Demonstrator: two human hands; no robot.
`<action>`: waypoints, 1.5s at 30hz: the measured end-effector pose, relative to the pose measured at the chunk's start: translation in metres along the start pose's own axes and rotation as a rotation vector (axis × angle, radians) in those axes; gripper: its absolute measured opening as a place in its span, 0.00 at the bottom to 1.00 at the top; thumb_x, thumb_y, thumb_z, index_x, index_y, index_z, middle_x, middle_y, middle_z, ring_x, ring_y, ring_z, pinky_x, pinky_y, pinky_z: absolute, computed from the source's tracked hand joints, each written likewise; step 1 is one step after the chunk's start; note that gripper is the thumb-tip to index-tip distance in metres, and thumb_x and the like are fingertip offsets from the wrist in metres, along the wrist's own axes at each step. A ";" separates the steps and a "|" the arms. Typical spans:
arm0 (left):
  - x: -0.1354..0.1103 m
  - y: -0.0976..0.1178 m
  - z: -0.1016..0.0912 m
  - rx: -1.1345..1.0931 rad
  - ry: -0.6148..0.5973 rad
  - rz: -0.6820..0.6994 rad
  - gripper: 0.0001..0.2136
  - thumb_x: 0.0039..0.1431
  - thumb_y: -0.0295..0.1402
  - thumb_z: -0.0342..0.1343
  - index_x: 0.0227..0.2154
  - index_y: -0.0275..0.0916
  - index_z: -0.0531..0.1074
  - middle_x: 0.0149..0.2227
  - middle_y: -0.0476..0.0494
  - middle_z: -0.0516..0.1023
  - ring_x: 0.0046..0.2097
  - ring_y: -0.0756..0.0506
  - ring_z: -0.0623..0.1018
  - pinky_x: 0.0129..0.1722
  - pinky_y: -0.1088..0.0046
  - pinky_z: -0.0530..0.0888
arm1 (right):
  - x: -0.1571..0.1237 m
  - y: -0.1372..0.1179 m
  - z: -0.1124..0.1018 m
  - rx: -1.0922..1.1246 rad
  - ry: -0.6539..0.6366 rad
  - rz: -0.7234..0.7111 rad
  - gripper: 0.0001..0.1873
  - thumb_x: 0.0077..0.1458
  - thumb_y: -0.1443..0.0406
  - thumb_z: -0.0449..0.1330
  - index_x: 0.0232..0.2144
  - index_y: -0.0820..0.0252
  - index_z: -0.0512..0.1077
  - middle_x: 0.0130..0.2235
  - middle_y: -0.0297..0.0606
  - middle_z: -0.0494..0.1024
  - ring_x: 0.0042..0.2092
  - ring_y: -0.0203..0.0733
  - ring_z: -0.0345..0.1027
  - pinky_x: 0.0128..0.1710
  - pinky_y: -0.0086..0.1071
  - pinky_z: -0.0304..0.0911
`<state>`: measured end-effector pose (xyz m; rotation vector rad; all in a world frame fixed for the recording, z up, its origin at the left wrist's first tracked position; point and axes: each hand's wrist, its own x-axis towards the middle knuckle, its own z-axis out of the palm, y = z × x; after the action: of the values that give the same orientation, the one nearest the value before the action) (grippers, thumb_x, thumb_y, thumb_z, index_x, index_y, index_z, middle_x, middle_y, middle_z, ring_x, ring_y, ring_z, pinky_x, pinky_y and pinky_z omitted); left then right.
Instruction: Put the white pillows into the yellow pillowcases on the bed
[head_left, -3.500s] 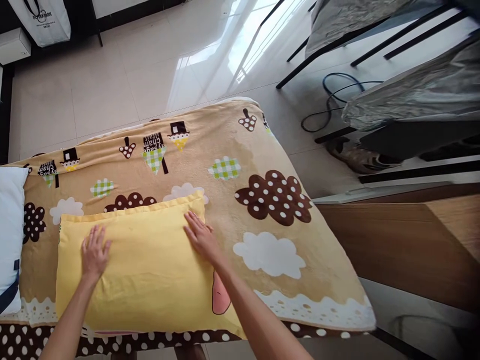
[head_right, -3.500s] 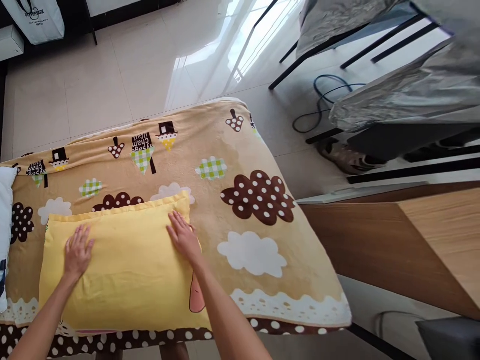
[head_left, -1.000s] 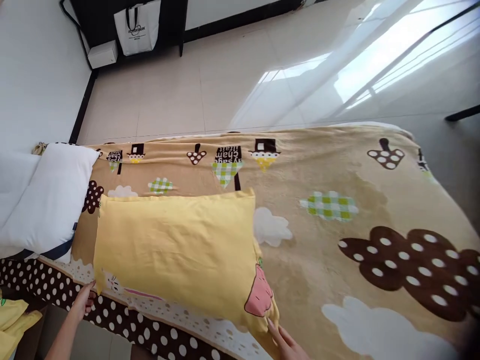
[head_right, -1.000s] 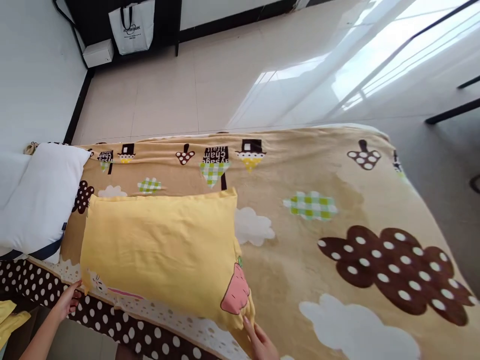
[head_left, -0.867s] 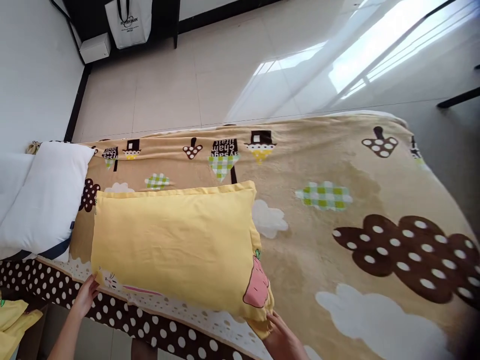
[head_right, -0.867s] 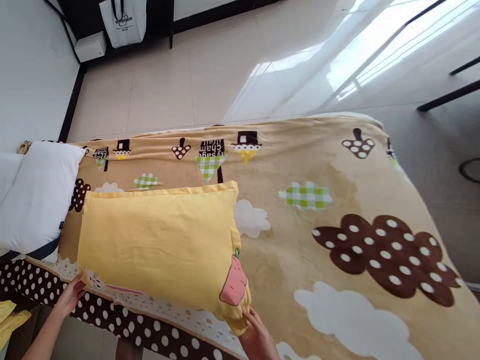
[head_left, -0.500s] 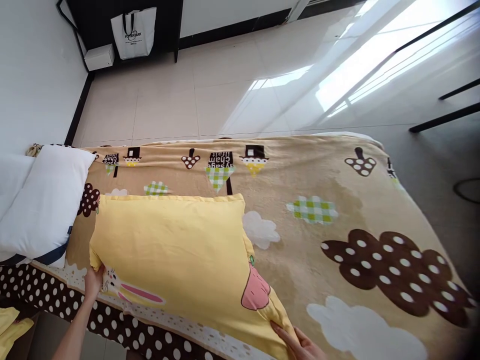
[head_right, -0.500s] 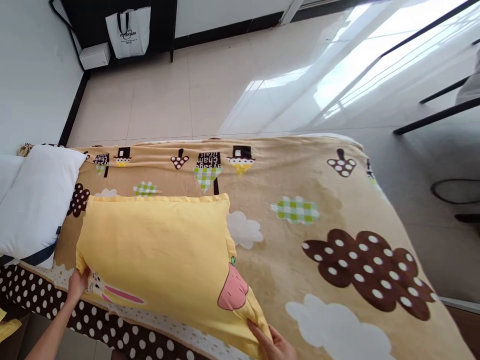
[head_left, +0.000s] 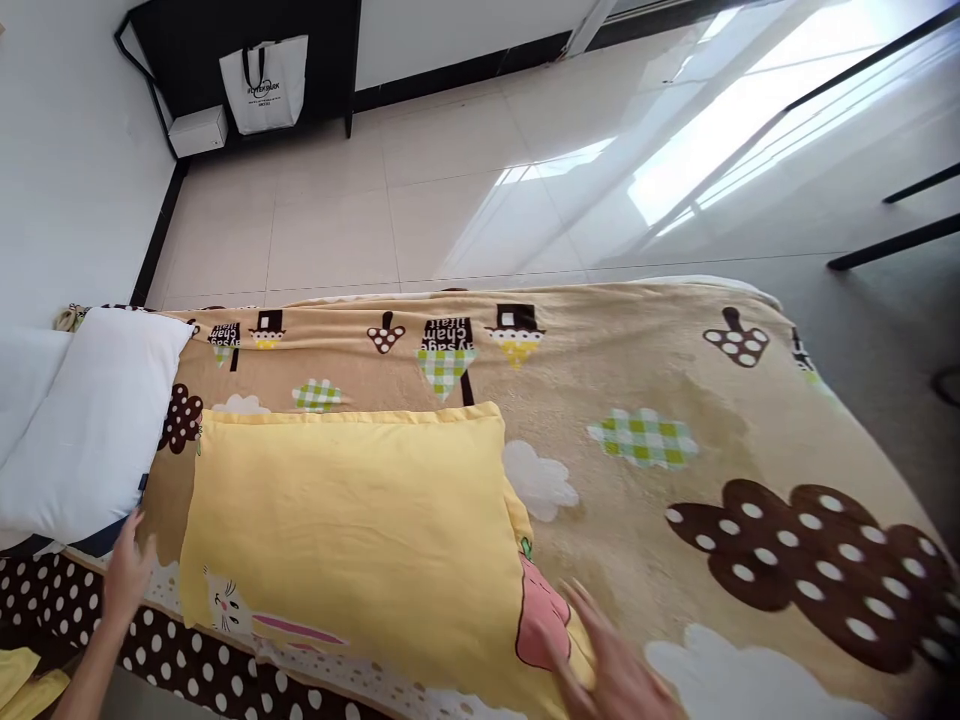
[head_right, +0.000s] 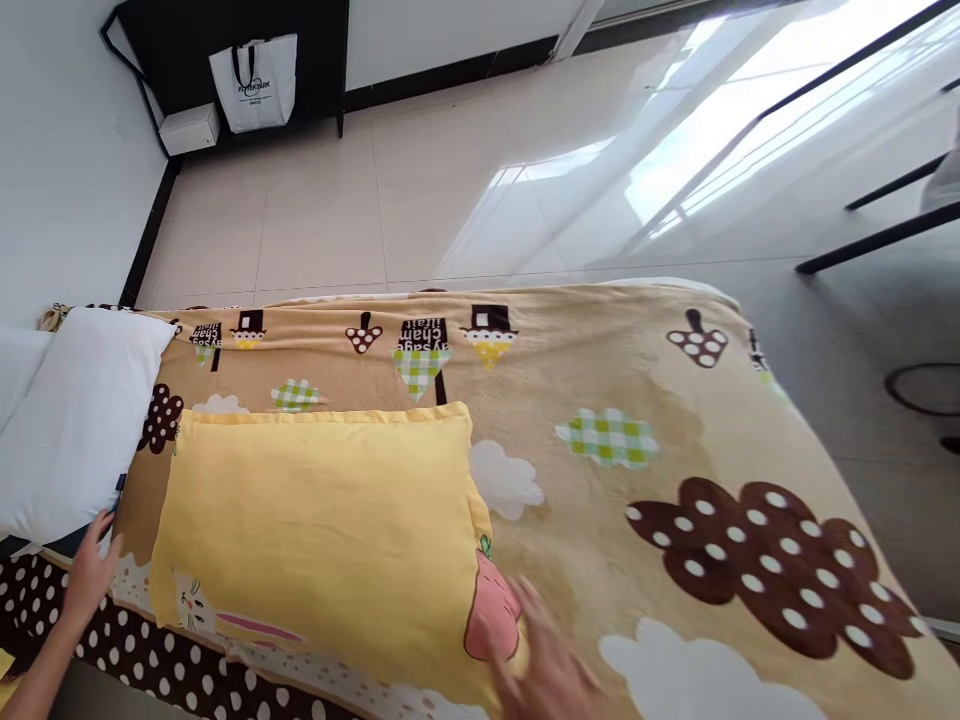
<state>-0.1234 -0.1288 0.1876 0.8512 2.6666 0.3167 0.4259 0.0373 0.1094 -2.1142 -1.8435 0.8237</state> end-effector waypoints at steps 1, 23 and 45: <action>0.000 0.041 0.017 -0.008 0.016 0.177 0.29 0.57 0.40 0.47 0.62 0.39 0.56 0.63 0.35 0.64 0.63 0.37 0.65 0.58 0.59 0.66 | 0.006 -0.037 0.006 -0.012 -0.024 -0.153 0.36 0.53 0.48 0.47 0.60 0.57 0.60 0.62 0.47 0.65 0.64 0.55 0.56 0.60 0.51 0.53; -0.023 0.193 0.263 0.090 -0.071 0.675 0.28 0.61 0.36 0.45 0.65 0.39 0.55 0.66 0.36 0.56 0.68 0.37 0.53 0.67 0.48 0.41 | 0.069 -0.123 0.152 -0.197 0.204 -0.520 0.38 0.62 0.63 0.48 0.69 0.58 0.37 0.64 0.49 0.62 0.63 0.52 0.57 0.61 0.47 0.44; 0.092 0.038 0.104 -0.211 -0.009 -0.222 0.26 0.59 0.49 0.45 0.55 0.38 0.67 0.57 0.36 0.72 0.58 0.36 0.71 0.58 0.58 0.68 | 0.114 0.032 0.045 0.394 -0.323 0.174 0.40 0.51 0.44 0.49 0.59 0.60 0.64 0.63 0.44 0.65 0.64 0.50 0.57 0.62 0.38 0.55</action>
<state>-0.1359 -0.0326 0.0814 0.4868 2.6274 0.5251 0.4350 0.1323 0.0254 -1.9891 -1.4753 1.5076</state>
